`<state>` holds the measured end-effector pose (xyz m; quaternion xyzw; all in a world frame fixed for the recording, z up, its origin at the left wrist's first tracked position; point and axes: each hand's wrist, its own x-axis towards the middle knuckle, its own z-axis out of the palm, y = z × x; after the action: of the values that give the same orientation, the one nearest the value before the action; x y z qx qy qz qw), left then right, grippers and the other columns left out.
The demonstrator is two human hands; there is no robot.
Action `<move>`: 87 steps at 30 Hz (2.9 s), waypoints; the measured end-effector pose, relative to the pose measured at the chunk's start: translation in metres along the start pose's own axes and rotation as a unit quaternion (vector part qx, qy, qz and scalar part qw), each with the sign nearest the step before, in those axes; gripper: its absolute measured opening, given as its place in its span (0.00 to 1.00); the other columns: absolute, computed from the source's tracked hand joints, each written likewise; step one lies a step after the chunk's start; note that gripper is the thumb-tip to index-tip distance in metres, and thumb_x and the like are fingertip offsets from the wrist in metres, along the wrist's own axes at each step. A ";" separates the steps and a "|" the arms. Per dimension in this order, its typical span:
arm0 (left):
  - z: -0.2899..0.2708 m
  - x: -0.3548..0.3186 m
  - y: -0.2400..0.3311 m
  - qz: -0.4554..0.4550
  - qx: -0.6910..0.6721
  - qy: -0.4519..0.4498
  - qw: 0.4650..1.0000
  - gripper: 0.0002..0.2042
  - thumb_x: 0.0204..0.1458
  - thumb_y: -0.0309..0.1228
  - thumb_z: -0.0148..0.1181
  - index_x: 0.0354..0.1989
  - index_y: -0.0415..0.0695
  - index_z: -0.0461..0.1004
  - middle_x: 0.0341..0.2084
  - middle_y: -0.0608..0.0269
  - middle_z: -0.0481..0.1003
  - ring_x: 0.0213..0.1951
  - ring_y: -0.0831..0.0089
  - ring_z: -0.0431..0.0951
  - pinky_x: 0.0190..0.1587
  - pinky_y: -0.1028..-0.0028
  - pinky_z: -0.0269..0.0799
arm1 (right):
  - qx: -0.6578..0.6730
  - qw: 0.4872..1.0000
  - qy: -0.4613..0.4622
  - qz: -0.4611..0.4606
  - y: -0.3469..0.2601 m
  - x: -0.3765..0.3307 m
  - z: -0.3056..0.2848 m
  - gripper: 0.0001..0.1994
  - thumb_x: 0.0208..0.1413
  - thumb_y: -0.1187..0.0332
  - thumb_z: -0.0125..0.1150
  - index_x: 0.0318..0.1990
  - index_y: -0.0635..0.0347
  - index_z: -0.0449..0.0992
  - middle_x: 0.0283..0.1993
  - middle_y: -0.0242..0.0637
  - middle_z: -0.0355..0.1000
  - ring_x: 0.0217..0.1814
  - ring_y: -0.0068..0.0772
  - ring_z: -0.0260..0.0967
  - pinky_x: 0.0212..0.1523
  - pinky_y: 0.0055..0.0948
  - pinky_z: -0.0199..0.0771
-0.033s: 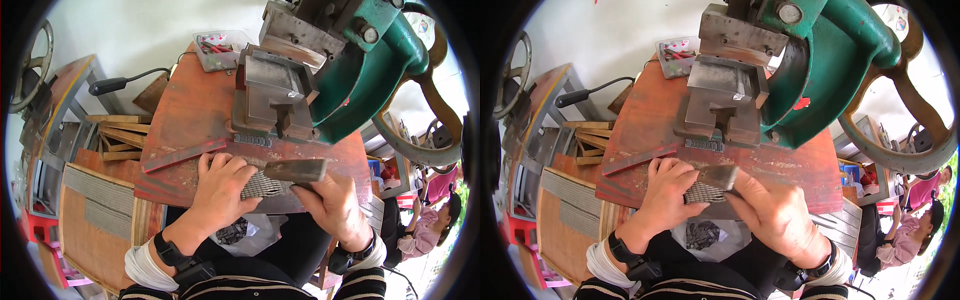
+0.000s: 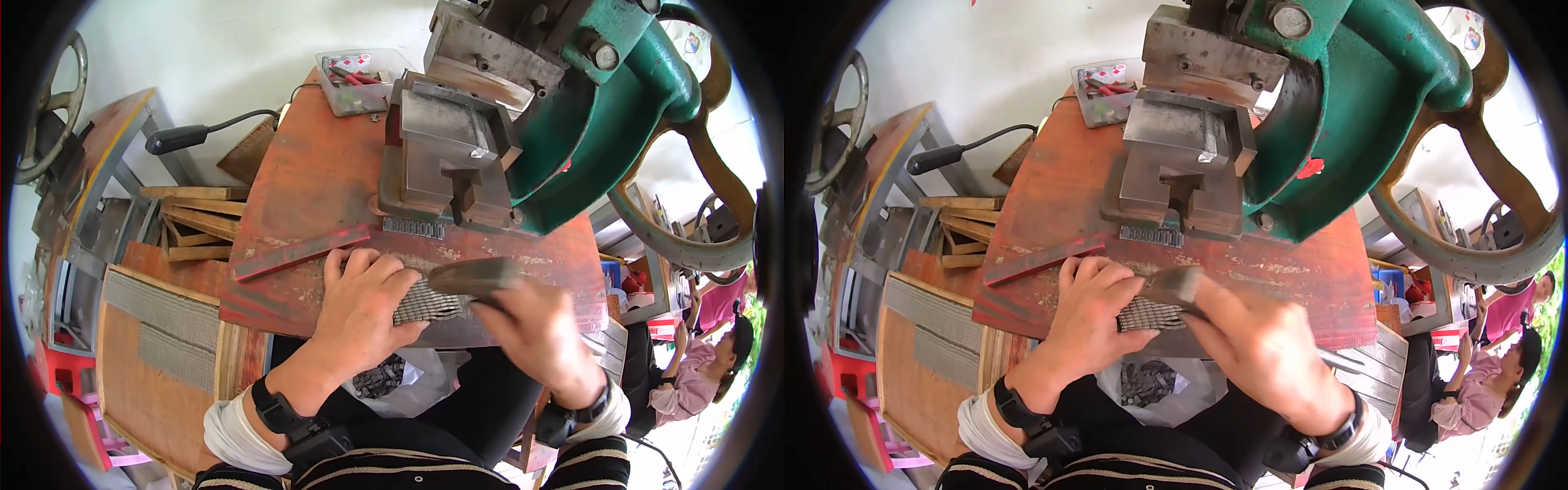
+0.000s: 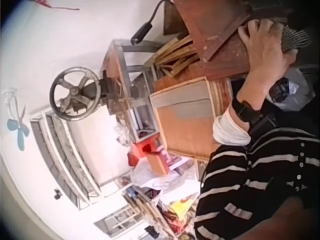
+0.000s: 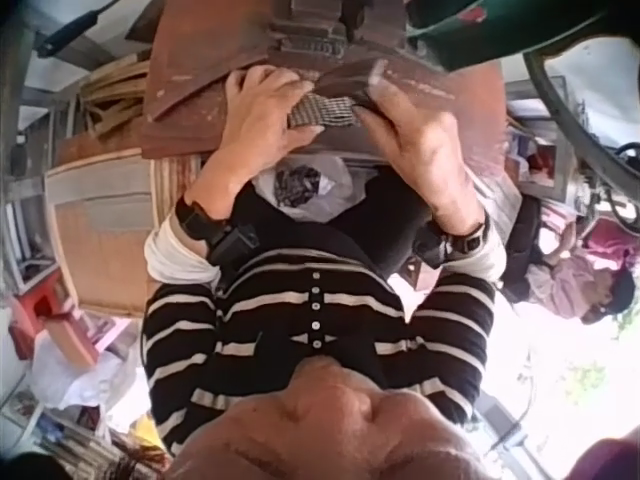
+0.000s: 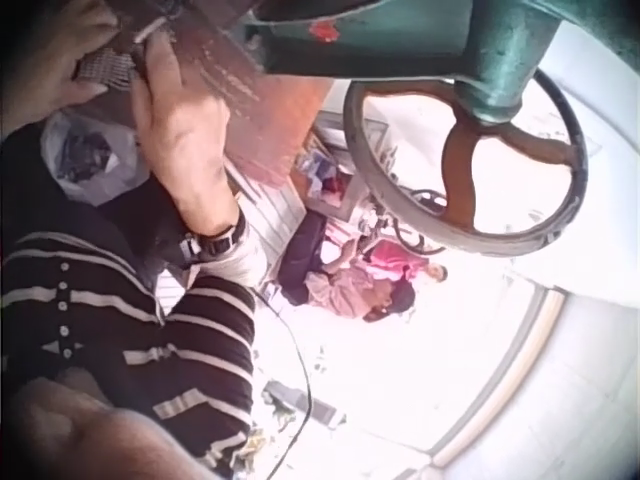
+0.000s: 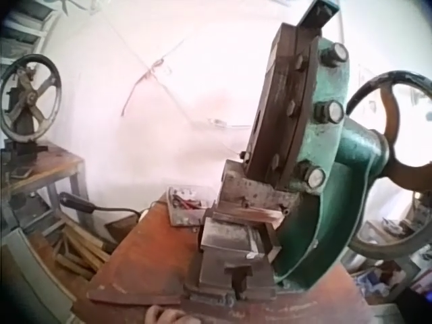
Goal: Use a manual press to stamp or bend small metal grid-like components.
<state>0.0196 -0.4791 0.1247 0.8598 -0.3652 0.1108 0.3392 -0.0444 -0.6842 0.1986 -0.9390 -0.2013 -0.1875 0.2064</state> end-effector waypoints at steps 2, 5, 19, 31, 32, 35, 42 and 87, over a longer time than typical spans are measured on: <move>-0.001 0.001 0.001 0.002 0.000 -0.003 1.000 0.28 0.30 0.36 0.76 0.45 0.44 0.77 0.41 0.64 0.73 0.49 0.60 0.68 0.58 0.53 0.54 | -0.029 0.998 -0.051 0.015 0.001 -0.001 0.002 0.20 0.51 0.68 0.67 0.53 0.56 0.75 0.24 0.41 0.73 0.24 0.47 0.74 0.24 0.41 0.73; -0.002 0.001 0.000 0.000 -0.006 -0.010 1.000 0.28 0.29 0.35 0.76 0.45 0.44 0.77 0.41 0.64 0.73 0.49 0.60 0.68 0.58 0.53 0.54 | -0.033 0.996 -0.079 0.038 -0.001 0.001 -0.001 0.20 0.51 0.69 0.67 0.53 0.59 0.74 0.25 0.42 0.73 0.27 0.48 0.74 0.26 0.41 0.74; -0.005 0.000 -0.001 0.020 0.006 -0.010 1.000 0.30 0.31 0.41 0.77 0.47 0.44 0.77 0.41 0.63 0.74 0.49 0.60 0.68 0.59 0.54 0.54 | -0.146 0.984 -0.012 0.102 0.042 -0.047 -0.006 0.23 0.47 0.72 0.68 0.54 0.56 0.75 0.33 0.40 0.71 0.32 0.45 0.74 0.32 0.38 0.75; -0.008 -0.001 -0.002 0.013 -0.005 -0.024 1.000 0.26 0.37 0.37 0.75 0.47 0.44 0.75 0.42 0.62 0.73 0.51 0.60 0.68 0.59 0.55 0.55 | -0.131 0.983 0.005 -0.127 0.014 -0.028 0.023 0.21 0.45 0.68 0.58 0.50 0.47 0.79 0.50 0.37 0.67 0.55 0.42 0.63 0.55 0.47 0.63; -0.007 0.000 -0.003 0.016 -0.003 -0.026 1.000 0.26 0.37 0.37 0.75 0.47 0.44 0.75 0.42 0.62 0.73 0.51 0.60 0.68 0.59 0.55 0.55 | -0.152 0.979 0.003 -0.139 0.009 -0.026 0.032 0.21 0.44 0.67 0.58 0.49 0.44 0.80 0.50 0.36 0.68 0.55 0.42 0.64 0.54 0.47 0.63; -0.006 -0.002 -0.007 0.019 0.000 -0.025 1.000 0.27 0.37 0.38 0.75 0.48 0.44 0.75 0.42 0.62 0.73 0.51 0.60 0.68 0.60 0.54 0.55 | -0.163 0.977 0.007 -0.138 0.010 -0.027 0.038 0.21 0.42 0.66 0.58 0.48 0.42 0.82 0.51 0.35 0.68 0.55 0.42 0.65 0.53 0.47 0.62; -0.007 -0.002 -0.011 0.023 -0.002 -0.046 0.999 0.33 0.33 0.46 0.76 0.49 0.42 0.75 0.44 0.61 0.73 0.52 0.59 0.67 0.62 0.53 0.53 | -0.133 0.980 0.046 -0.137 0.028 -0.031 0.041 0.20 0.41 0.66 0.59 0.46 0.47 0.81 0.49 0.34 0.70 0.53 0.39 0.65 0.54 0.43 0.62; 0.006 0.007 0.004 -0.160 -0.883 0.004 0.442 0.37 0.52 0.67 0.53 0.47 0.39 0.73 0.30 0.62 0.66 0.34 0.68 0.64 0.39 0.70 0.62 | 0.088 0.960 0.264 -0.018 0.035 -0.044 0.051 0.16 0.37 0.83 0.70 0.36 0.59 0.78 0.37 0.37 0.71 0.36 0.41 0.70 0.36 0.35 0.72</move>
<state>0.0215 -0.4887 0.1253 0.1382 -0.1202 -0.3242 0.9281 -0.0525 -0.7036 0.1256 -0.8304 -0.1725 -0.4141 0.3304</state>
